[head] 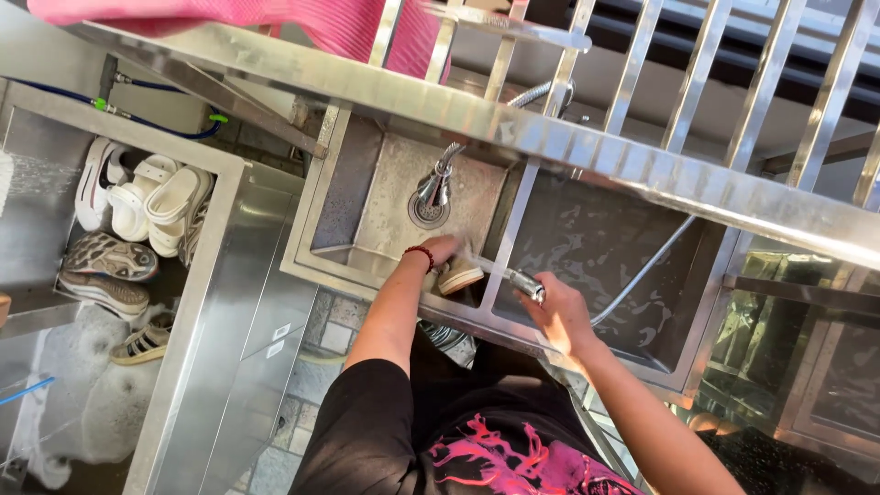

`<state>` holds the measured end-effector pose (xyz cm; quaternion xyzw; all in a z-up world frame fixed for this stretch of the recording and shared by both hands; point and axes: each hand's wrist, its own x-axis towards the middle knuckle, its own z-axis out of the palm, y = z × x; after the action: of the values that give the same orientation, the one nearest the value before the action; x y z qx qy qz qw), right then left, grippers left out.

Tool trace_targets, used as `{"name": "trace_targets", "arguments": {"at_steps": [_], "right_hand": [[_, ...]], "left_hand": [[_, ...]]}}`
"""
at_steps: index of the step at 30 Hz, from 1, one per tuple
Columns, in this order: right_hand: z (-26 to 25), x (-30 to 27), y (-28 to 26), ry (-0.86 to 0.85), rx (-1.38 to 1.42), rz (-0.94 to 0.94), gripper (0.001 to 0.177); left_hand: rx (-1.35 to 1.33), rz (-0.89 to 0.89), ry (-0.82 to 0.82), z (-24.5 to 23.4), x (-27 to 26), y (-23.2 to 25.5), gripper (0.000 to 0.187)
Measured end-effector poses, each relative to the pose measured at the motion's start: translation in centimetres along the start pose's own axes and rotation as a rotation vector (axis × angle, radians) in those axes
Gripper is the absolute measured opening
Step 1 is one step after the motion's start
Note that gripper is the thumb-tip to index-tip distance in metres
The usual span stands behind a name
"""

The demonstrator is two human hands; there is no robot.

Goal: The recorder uses a specialized shoe washing machine to scrub and rinse a pair of sneakers.

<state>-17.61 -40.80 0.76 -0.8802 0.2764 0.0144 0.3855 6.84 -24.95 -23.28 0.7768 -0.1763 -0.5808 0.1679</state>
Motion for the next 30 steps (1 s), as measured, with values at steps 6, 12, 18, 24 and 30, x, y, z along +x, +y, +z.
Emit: {"name": "trace_targets", "arguments": {"at_steps": [6, 12, 18, 24, 30], "right_hand": [[1.3, 1.3, 0.4, 0.038, -0.007, 0.077, 0.035], [4.2, 2.0, -0.8, 0.127, -0.031, -0.022, 0.033], [5.1, 4.4, -6.8, 0.159, -0.041, -0.019, 0.027], [8.0, 4.5, -11.0, 0.301, -0.164, -0.032, 0.025], [10.1, 4.2, -12.0, 0.31, -0.113, 0.071, 0.03]], "left_hand": [[-0.148, 0.127, -0.087, -2.2, 2.2, -3.4, 0.045], [-0.752, 0.224, 0.164, -5.2, -3.0, -1.6, 0.034], [-1.181, 0.296, -0.051, -6.0, -0.2, -6.0, 0.031], [-1.322, 0.362, -0.157, -6.6, 2.7, -5.8, 0.013], [-1.288, 0.374, -0.061, -8.8, 0.6, -3.7, 0.025]]}}
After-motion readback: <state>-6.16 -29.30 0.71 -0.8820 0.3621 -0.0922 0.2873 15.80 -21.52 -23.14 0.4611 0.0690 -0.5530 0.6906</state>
